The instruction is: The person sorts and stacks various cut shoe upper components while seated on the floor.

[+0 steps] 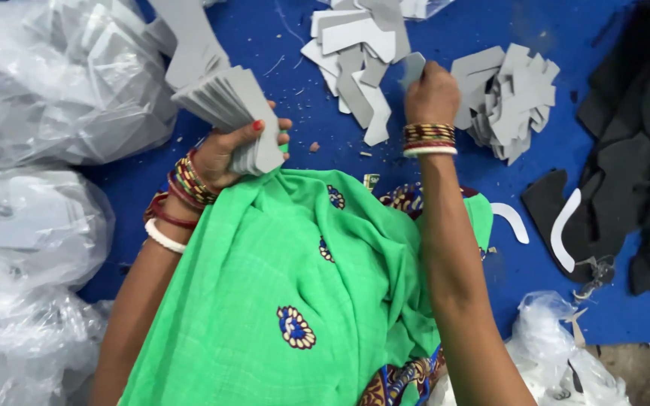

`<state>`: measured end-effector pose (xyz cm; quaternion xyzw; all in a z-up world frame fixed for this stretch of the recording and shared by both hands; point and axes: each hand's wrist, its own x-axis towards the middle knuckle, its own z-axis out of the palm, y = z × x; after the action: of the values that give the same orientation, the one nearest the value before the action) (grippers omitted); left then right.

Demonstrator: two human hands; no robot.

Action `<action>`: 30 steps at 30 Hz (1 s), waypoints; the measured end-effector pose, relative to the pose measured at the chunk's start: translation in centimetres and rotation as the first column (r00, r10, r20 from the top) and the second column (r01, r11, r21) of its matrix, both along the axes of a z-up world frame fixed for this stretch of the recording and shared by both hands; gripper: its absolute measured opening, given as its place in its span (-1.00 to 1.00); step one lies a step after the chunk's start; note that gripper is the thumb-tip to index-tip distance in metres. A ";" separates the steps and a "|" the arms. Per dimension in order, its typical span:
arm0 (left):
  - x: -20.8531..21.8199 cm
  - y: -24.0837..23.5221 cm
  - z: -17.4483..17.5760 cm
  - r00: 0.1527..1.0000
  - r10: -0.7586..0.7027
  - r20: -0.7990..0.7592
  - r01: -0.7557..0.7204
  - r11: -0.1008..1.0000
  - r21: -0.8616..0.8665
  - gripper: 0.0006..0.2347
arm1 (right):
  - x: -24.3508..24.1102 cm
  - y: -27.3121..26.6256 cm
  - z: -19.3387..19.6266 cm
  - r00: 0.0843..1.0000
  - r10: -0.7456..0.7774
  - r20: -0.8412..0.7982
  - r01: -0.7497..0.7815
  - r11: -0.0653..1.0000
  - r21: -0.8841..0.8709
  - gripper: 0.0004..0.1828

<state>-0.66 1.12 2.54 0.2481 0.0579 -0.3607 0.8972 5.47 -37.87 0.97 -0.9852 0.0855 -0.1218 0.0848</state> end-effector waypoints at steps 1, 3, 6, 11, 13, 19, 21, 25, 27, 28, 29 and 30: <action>0.4 -0.1 -0.2 1.000 -0.009 0.004 0.009 1.000 -0.005 -0.54 | -0.3 -1.0 2.5 1.000 -0.009 0.004 0.009 1.000 -0.005 -0.69; 0.3 0.0 -0.5 1.000 -0.012 -0.014 0.011 1.000 -0.011 -0.56 | -1.3 -2.4 7.2 0.973 0.157 0.171 -0.193 0.957 0.216 -0.85; 0.3 0.0 -0.4 1.000 -0.006 -0.008 0.006 1.000 -0.003 -0.57 | -1.8 -7.2 11.0 0.970 0.136 0.201 -0.209 0.890 0.406 -0.81; 0.4 -0.3 -0.3 1.000 -0.003 0.001 0.003 1.000 -0.004 -0.57 | -2.1 -5.7 7.7 0.975 0.220 0.035 -0.215 0.890 0.403 -0.86; 0.3 -0.2 -0.2 1.000 -0.001 -0.005 0.001 1.000 0.001 -0.58 | -1.6 -2.3 5.1 0.953 0.303 0.024 -0.288 0.874 0.392 -0.81; 0.1 0.0 0.1 0.999 0.019 -0.035 -0.020 1.000 -0.014 -0.58 | 1.1 2.4 0.5 0.914 0.352 0.201 -0.386 0.906 0.172 -0.33; 0.2 0.0 -0.1 0.999 0.013 -0.034 -0.014 1.000 -0.018 -0.58 | 1.6 0.6 0.6 0.948 0.306 -0.087 -0.265 0.911 0.315 -0.74; 0.1 0.1 0.0 0.999 0.031 -0.037 -0.031 0.999 0.009 -0.58 | -1.5 -2.4 10.2 0.955 0.270 0.118 -0.295 0.876 0.380 -0.84; 0.2 0.2 0.2 1.000 0.021 -0.009 -0.021 1.000 0.021 -0.58 | -3.4 -4.9 14.8 0.812 0.366 0.455 -0.515 0.815 0.264 -0.74; 0.2 0.0 0.1 1.000 0.018 -0.011 -0.018 1.000 0.018 -0.58 | -4.4 -6.5 14.8 0.813 0.365 0.453 -0.512 0.818 0.262 -0.74; 0.2 -0.1 0.2 1.000 0.013 0.002 -0.013 1.000 0.012 -0.58 | -5.4 -8.1 15.0 0.837 0.269 0.477 -0.450 0.835 0.318 -0.77; 0.3 -0.1 0.2 1.000 0.009 0.017 -0.009 1.000 0.008 -0.58 | -6.3 -9.6 15.1 0.849 0.172 0.500 -0.391 0.840 0.375 -0.79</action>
<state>-0.33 1.02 2.76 0.2546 0.0527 -0.3543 0.8983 -0.79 -47.43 16.11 -0.8822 -0.0596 -0.3067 0.3523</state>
